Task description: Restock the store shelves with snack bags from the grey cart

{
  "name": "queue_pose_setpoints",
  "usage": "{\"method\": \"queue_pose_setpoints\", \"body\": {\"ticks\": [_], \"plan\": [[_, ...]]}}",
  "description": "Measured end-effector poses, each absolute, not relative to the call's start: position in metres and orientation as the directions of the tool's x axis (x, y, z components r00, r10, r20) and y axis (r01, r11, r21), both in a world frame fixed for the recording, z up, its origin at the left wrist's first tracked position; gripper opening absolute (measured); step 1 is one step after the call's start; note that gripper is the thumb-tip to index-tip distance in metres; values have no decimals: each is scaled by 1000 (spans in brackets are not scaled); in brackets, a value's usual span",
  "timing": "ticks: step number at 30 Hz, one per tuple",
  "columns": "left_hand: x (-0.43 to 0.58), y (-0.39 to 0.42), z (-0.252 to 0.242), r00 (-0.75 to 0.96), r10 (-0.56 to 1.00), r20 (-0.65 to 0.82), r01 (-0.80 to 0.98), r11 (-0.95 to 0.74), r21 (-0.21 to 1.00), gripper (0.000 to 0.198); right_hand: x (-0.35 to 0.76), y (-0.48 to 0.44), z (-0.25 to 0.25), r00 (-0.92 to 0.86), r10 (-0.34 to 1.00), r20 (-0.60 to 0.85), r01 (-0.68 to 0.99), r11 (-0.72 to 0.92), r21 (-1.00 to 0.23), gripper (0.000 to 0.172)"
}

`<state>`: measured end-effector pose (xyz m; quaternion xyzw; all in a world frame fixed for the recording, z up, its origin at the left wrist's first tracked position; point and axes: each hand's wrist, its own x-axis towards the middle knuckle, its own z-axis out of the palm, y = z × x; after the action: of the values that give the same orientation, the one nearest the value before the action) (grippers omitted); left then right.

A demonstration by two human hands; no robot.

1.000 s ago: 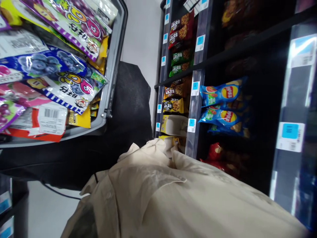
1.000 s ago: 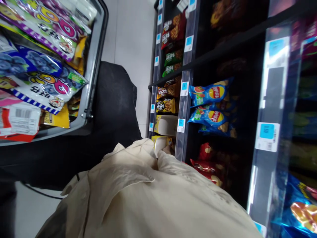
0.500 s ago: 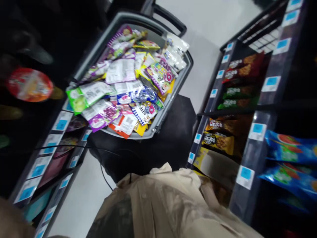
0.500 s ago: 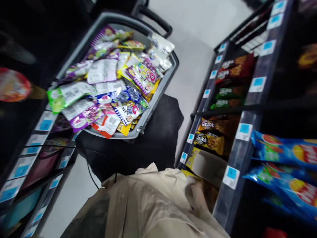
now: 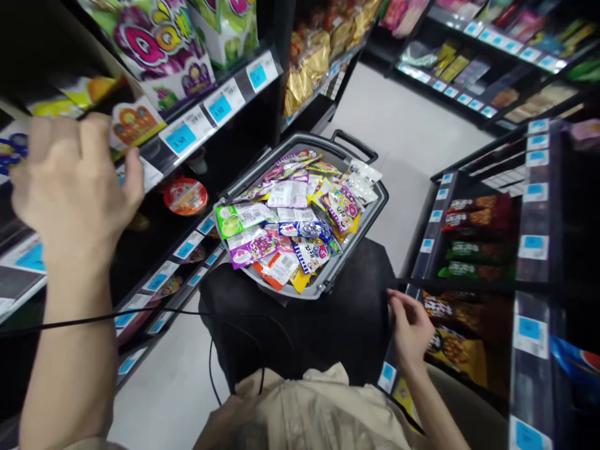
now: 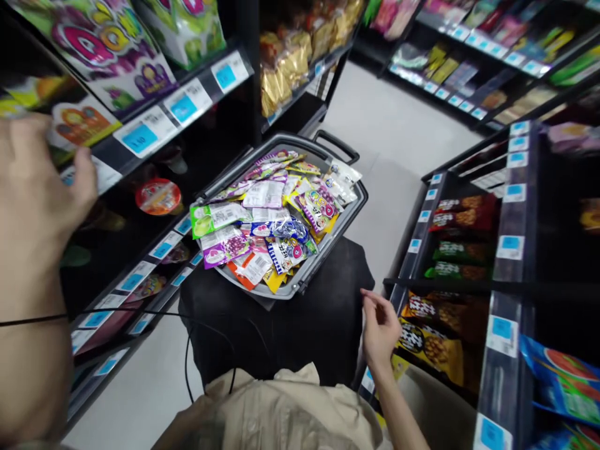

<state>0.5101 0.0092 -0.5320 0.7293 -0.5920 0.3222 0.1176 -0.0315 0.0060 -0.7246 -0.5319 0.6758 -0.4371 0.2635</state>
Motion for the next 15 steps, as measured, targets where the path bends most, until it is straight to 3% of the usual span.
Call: {"method": "queue_pose_setpoints", "body": {"ticks": [2, 3, 4, 6, 9, 15], "plan": [[501, 6, -526, 262, -805, 533, -913, -385, -134, 57, 13, -22, -687, -53, -965, 258, -541, -190, -819, 21], [498, 4, -524, 313, -809, 497, -899, -421, -120, 57, 35, -34, -671, 105, -928, 357, -578, -349, -738, 17], [496, 3, -521, 331, -812, 481, -891, -437, -125, 56, 55, -46, -657, 253, -859, 444, -580, -502, -641, 17], [496, 2, -518, 321, -825, 465, -886, -435, -161, 53, 90, -68, -642, 517, -704, 487, -526, -710, -468, 31], [499, 4, -518, 270, -836, 478, -885, -411, -219, 46, 130, -100, -642, 711, -593, 378, -484, -802, -349, 47], [505, 5, -521, 161, -829, 536, -886, -360, -291, 36, 159, -146, -668, 774, -588, 235, -526, -804, -277, 72]]}}
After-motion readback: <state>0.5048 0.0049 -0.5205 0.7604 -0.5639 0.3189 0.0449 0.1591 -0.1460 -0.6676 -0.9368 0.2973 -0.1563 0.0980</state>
